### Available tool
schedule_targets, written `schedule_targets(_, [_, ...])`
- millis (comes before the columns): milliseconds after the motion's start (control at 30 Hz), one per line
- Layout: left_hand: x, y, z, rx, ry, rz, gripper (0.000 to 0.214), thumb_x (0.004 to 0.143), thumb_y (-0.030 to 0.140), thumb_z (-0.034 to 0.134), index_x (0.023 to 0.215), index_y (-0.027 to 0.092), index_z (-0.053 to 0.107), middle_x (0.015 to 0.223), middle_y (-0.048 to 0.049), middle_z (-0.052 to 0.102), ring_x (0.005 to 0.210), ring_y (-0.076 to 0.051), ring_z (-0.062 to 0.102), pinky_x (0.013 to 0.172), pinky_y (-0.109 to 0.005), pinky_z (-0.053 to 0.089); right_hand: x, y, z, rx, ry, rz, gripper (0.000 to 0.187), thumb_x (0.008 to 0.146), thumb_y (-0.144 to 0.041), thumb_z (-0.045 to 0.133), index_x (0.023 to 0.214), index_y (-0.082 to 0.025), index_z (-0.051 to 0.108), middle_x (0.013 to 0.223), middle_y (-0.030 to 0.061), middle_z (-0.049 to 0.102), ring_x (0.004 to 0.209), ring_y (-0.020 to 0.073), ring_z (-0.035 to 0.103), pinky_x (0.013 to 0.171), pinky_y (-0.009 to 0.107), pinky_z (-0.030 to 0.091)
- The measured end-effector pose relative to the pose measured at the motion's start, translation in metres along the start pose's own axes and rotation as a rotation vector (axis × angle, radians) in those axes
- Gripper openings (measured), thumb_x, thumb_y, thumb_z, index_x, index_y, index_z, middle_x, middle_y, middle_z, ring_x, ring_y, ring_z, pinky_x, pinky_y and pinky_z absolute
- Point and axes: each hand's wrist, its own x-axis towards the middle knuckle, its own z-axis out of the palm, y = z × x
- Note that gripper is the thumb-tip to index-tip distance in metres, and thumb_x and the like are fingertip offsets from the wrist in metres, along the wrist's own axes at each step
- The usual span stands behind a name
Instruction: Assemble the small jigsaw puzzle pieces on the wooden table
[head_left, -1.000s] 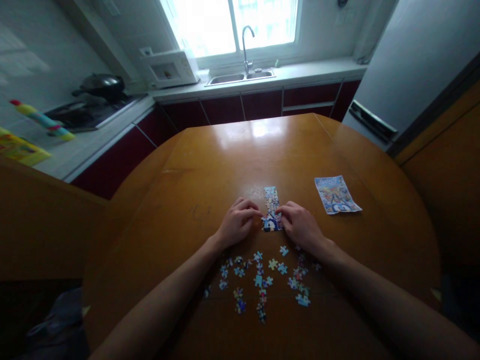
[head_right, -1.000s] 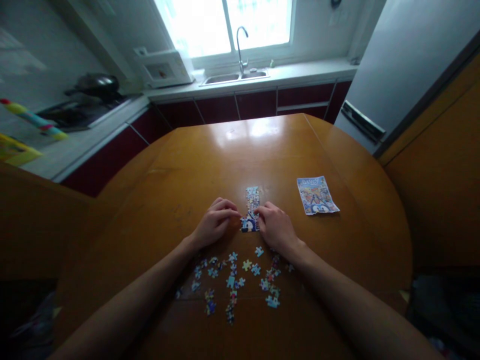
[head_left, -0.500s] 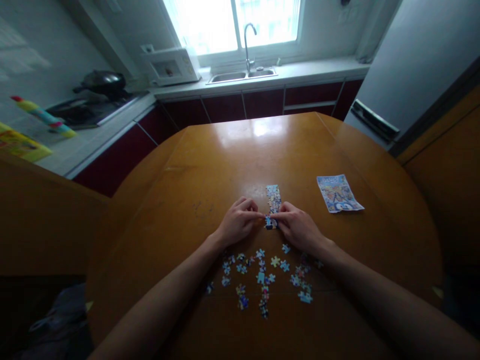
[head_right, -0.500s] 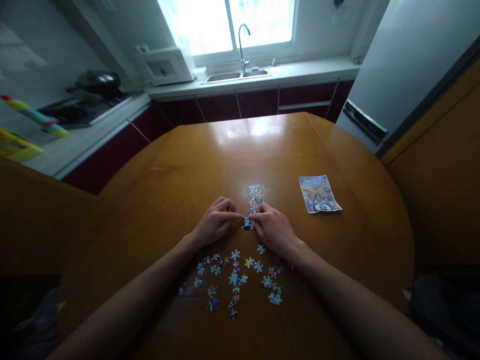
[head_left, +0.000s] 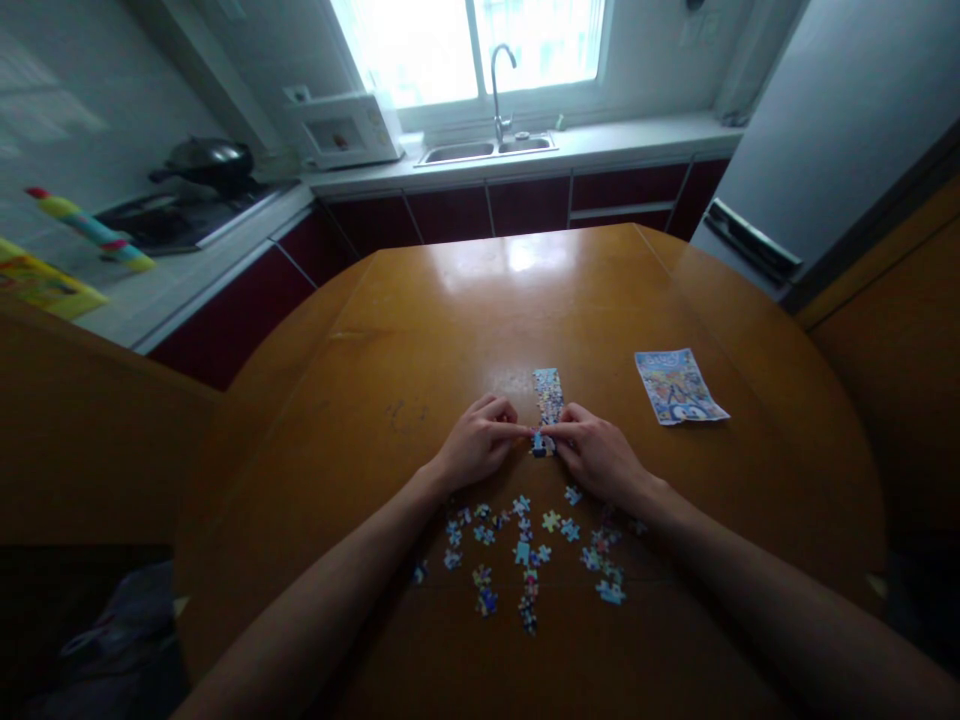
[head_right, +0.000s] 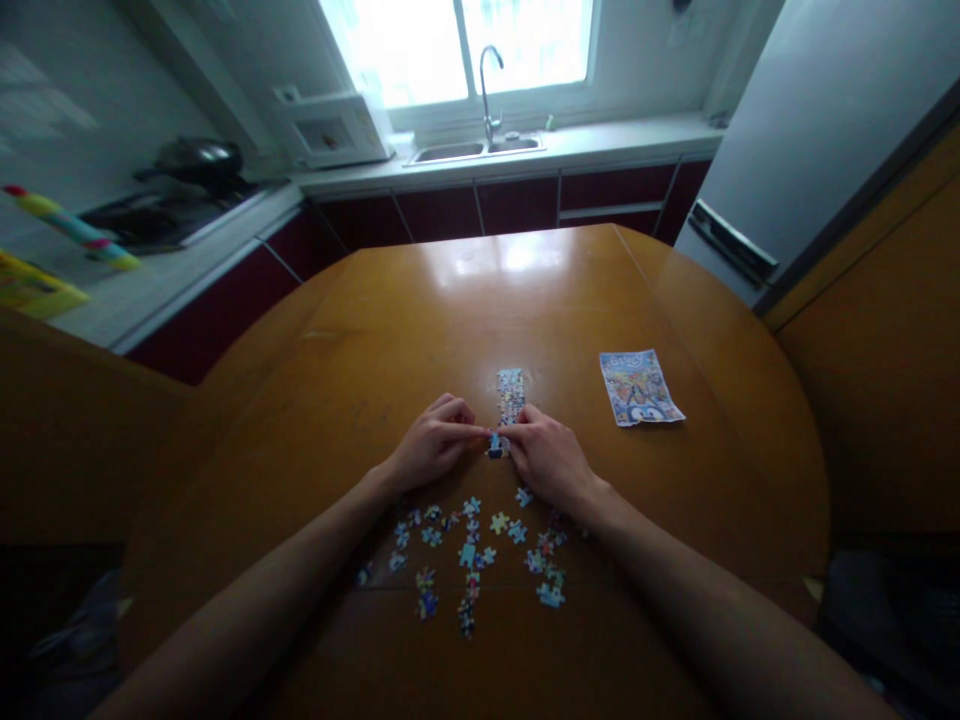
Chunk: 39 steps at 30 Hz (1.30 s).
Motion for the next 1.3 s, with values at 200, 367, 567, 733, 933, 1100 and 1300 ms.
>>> schedule_targets(200, [-0.0007, -0.0014, 0.0012, -0.029, 0.01, -0.005, 0.021, 0.095, 0.02, 0.06, 0.103, 0.027, 0.078, 0.089, -0.0054, 0.06, 0.09, -0.019, 0.052, 0.08, -0.033, 0.048, -0.0005, -0.0003, -0.0005, 0.005, -0.003, 0.008, 0.032, 0.094, -0.017, 0.054, 0.111, -0.034, 0.076, 0.093, 0.0043, 0.061, 0.08, 0.0168, 0.058, 0.07, 0.03, 0.042])
schedule_targets(367, [-0.0011, -0.0028, 0.0023, -0.018, -0.016, 0.004, 0.021, 0.096, 0.021, 0.06, 0.105, 0.029, 0.078, 0.09, -0.0051, 0.06, 0.09, -0.019, 0.052, 0.081, -0.034, 0.047, -0.0007, -0.0007, -0.0015, -0.038, -0.021, 0.006, 0.033, 0.094, -0.016, 0.055, 0.113, -0.034, 0.076, 0.092, 0.0048, 0.06, 0.079, 0.0165, 0.057, 0.068, 0.03, 0.041])
schedule_targets(567, [0.0007, -0.0018, 0.0021, -0.036, -0.034, -0.002, 0.023, 0.098, 0.021, 0.058, 0.106, 0.029, 0.078, 0.09, -0.0056, 0.061, 0.09, -0.019, 0.052, 0.08, -0.033, 0.048, -0.0015, -0.0015, -0.0027, -0.062, -0.045, 0.002, 0.031, 0.095, -0.019, 0.055, 0.112, -0.033, 0.076, 0.093, 0.0051, 0.06, 0.078, 0.0161, 0.057, 0.067, 0.03, 0.041])
schedule_targets(733, [0.0017, 0.0019, 0.0019, 0.002, -0.031, -0.006, 0.023, 0.098, 0.02, 0.057, 0.103, 0.026, 0.078, 0.092, -0.0062, 0.061, 0.092, -0.02, 0.052, 0.082, -0.034, 0.048, -0.001, 0.0004, -0.0007, -0.067, -0.036, 0.008, 0.029, 0.096, -0.019, 0.054, 0.113, -0.03, 0.075, 0.095, 0.0061, 0.062, 0.08, 0.0171, 0.058, 0.068, 0.03, 0.042])
schedule_targets(933, [0.0009, 0.0025, 0.0048, 0.023, -0.028, -0.01, 0.027, 0.095, 0.012, 0.054, 0.109, 0.026, 0.074, 0.101, -0.0069, 0.059, 0.099, -0.021, 0.049, 0.088, -0.037, 0.049, 0.0003, 0.0017, -0.001, -0.009, -0.021, 0.013, 0.029, 0.096, -0.019, 0.052, 0.112, -0.027, 0.075, 0.098, 0.0073, 0.064, 0.082, 0.0187, 0.06, 0.07, 0.032, 0.045])
schedule_targets(1100, [-0.0001, 0.0012, 0.0059, 0.028, -0.024, -0.012, 0.03, 0.094, 0.01, 0.054, 0.11, 0.027, 0.073, 0.103, -0.007, 0.058, 0.1, -0.022, 0.048, 0.09, -0.038, 0.048, 0.0014, 0.0037, -0.001, 0.032, -0.007, 0.027, 0.029, 0.095, -0.018, 0.051, 0.11, -0.026, 0.075, 0.1, 0.0081, 0.065, 0.081, 0.0186, 0.061, 0.071, 0.033, 0.046])
schedule_targets(1300, [-0.0008, -0.0002, 0.0059, -0.018, 0.023, 0.008, 0.032, 0.091, 0.006, 0.055, 0.107, 0.026, 0.074, 0.102, -0.0062, 0.059, 0.1, -0.021, 0.049, 0.088, -0.037, 0.049, 0.0013, 0.0063, 0.0014, -0.004, -0.025, 0.02, 0.029, 0.094, -0.018, 0.053, 0.11, -0.027, 0.075, 0.102, 0.0088, 0.065, 0.081, 0.0193, 0.061, 0.072, 0.034, 0.047])
